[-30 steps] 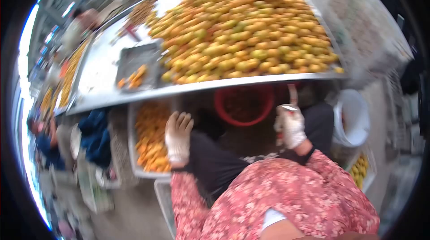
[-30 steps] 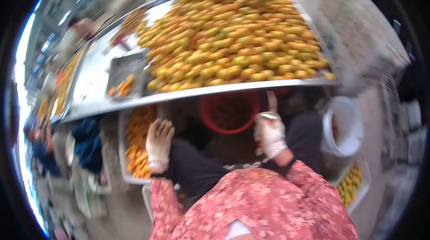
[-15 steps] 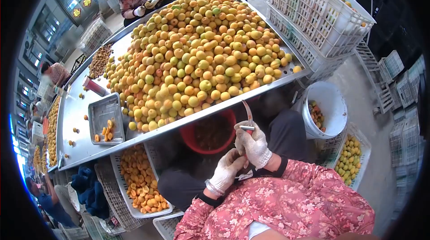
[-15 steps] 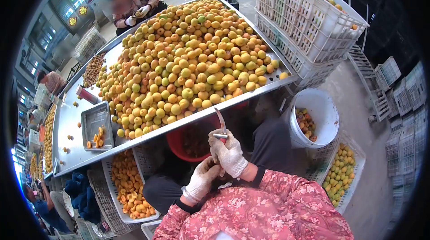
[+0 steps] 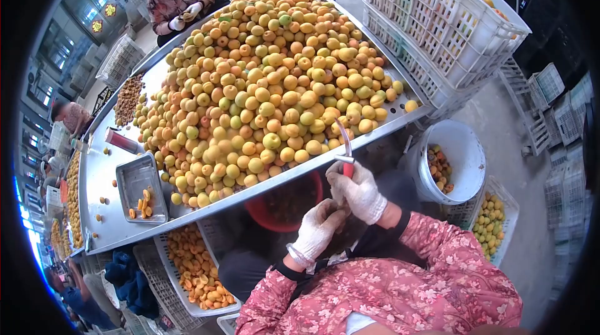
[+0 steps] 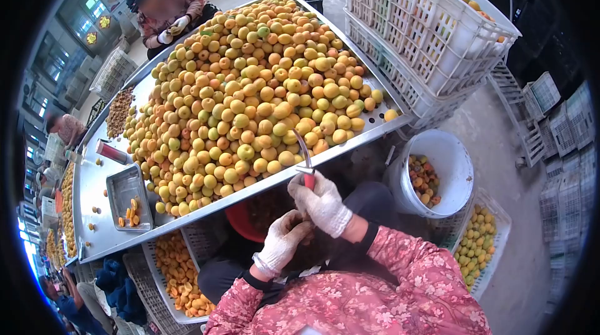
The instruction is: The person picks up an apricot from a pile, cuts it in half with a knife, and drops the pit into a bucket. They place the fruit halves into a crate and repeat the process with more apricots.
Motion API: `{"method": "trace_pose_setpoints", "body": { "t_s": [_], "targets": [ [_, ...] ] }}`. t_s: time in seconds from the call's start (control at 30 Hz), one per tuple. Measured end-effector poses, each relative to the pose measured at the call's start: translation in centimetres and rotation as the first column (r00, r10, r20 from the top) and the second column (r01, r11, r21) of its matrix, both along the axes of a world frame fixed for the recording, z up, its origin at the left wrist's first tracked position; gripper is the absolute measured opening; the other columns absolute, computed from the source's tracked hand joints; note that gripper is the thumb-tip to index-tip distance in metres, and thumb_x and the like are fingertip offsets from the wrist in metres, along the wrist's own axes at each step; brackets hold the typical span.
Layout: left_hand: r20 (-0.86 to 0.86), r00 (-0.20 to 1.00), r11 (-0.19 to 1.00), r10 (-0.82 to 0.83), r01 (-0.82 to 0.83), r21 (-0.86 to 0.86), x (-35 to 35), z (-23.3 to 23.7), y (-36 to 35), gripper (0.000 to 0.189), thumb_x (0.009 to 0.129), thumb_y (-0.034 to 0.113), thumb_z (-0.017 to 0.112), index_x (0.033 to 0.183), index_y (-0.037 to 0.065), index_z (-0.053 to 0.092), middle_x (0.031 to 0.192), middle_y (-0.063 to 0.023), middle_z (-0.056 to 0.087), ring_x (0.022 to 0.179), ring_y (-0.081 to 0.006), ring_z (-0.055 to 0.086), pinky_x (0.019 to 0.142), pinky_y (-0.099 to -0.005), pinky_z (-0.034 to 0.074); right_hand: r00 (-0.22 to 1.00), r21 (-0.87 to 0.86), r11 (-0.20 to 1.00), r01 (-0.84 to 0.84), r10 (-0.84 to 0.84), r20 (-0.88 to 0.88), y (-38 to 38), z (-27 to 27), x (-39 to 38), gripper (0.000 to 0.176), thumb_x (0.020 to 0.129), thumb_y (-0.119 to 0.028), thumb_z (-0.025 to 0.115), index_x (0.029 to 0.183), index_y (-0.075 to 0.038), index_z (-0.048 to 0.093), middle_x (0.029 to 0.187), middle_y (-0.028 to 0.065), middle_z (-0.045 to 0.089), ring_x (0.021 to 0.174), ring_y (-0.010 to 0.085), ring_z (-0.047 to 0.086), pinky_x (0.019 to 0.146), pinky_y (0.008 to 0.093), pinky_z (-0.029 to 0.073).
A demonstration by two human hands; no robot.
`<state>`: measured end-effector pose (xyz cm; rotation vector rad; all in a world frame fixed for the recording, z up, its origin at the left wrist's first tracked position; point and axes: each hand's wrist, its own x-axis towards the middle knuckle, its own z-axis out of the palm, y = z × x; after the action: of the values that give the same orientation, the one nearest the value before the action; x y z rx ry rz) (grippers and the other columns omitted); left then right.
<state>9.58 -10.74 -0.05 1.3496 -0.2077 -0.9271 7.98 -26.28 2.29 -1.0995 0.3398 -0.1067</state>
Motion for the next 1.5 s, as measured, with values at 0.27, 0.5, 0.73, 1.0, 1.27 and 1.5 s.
{"method": "trace_pose_setpoints", "body": {
  "t_s": [0.27, 0.5, 0.73, 1.0, 1.27, 1.5],
  "targets": [
    [-0.073, 0.997, 0.989, -0.023, 0.034, 0.147, 1.4, -2.5, 1.9, 0.017, 0.098, 0.015, 0.060, 0.108, 0.001, 0.063, 0.082, -0.0022, 0.062, 0.072, -0.0095, 0.058, 0.068, -0.0239, 0.049, 0.960, -0.891, 0.449, 0.062, -0.272, -0.071, -17.9, -3.0, 4.3, 0.023, 0.086, -0.021, 0.072, 0.095, -0.001, 0.064, 0.076, 0.0020, 0.061, 0.072, 0.0102, 0.055, 0.069, 0.0300, 0.049],
    [-0.109, 0.993, 0.987, 0.033, -0.015, 0.162, 1.5, -3.5, 1.8, 0.019, 0.098, 0.016, 0.059, 0.109, 0.001, 0.062, 0.087, -0.0034, 0.062, 0.075, -0.0102, 0.059, 0.071, -0.0246, 0.050, 0.903, -0.905, -0.040, -0.424, -0.099, -0.419, -15.1, -2.3, 6.8, 0.051, 0.080, -0.049, 0.070, 0.111, -0.010, 0.057, 0.093, 0.0189, 0.070, 0.092, 0.0372, 0.069, 0.081, 0.0466, 0.053],
    [-0.096, 0.995, 0.983, 0.016, 0.001, 0.182, 0.7, -3.0, 2.5, 0.019, 0.096, 0.015, 0.060, 0.108, 0.000, 0.062, 0.089, -0.0030, 0.061, 0.076, -0.0095, 0.058, 0.070, -0.0240, 0.050, 0.933, -0.939, -0.123, -0.322, -0.207, -0.293, -18.3, -5.7, 10.8, 0.041, 0.085, -0.037, 0.069, 0.110, -0.009, 0.054, 0.087, 0.0200, 0.070, 0.085, 0.0400, 0.069, 0.074, 0.0502, 0.053],
    [-0.103, 0.992, 0.978, 0.070, -0.048, 0.204, 0.2, -3.5, 4.3, 0.020, 0.096, 0.015, 0.059, 0.108, 0.000, 0.062, 0.090, -0.0032, 0.061, 0.076, -0.0099, 0.058, 0.071, -0.0243, 0.050, 0.953, -0.965, -0.055, -0.256, -0.182, -0.242, -14.9, -4.6, 10.3, 0.042, 0.085, -0.047, 0.067, 0.099, -0.008, 0.064, 0.088, 0.0185, 0.071, 0.087, 0.0384, 0.069, 0.078, 0.0474, 0.053],
    [-0.144, 0.987, 0.987, 0.074, -0.052, 0.155, -0.9, -4.9, 4.4, 0.020, 0.096, 0.017, 0.060, 0.108, 0.001, 0.062, 0.089, -0.0018, 0.061, 0.075, -0.0091, 0.058, 0.069, -0.0233, 0.049, 0.923, -0.865, -0.324, -0.384, -0.109, -0.369, -11.0, -4.2, 9.7, 0.047, 0.083, -0.051, 0.067, 0.101, -0.008, 0.066, 0.091, 0.0166, 0.071, 0.087, 0.0335, 0.071, 0.077, 0.0455, 0.055],
    [-0.150, 0.986, 0.988, 0.076, -0.055, 0.143, -1.6, -4.9, 5.5, 0.019, 0.097, 0.017, 0.060, 0.107, 0.002, 0.062, 0.087, -0.0012, 0.060, 0.073, -0.0083, 0.057, 0.069, -0.0227, 0.048, 0.847, -0.822, -0.212, -0.529, -0.071, -0.527, -9.9, -2.8, 11.3, 0.043, 0.084, -0.041, 0.065, 0.103, -0.002, 0.062, 0.093, 0.0177, 0.072, 0.088, 0.0351, 0.071, 0.077, 0.0460, 0.055]
  ]
}}
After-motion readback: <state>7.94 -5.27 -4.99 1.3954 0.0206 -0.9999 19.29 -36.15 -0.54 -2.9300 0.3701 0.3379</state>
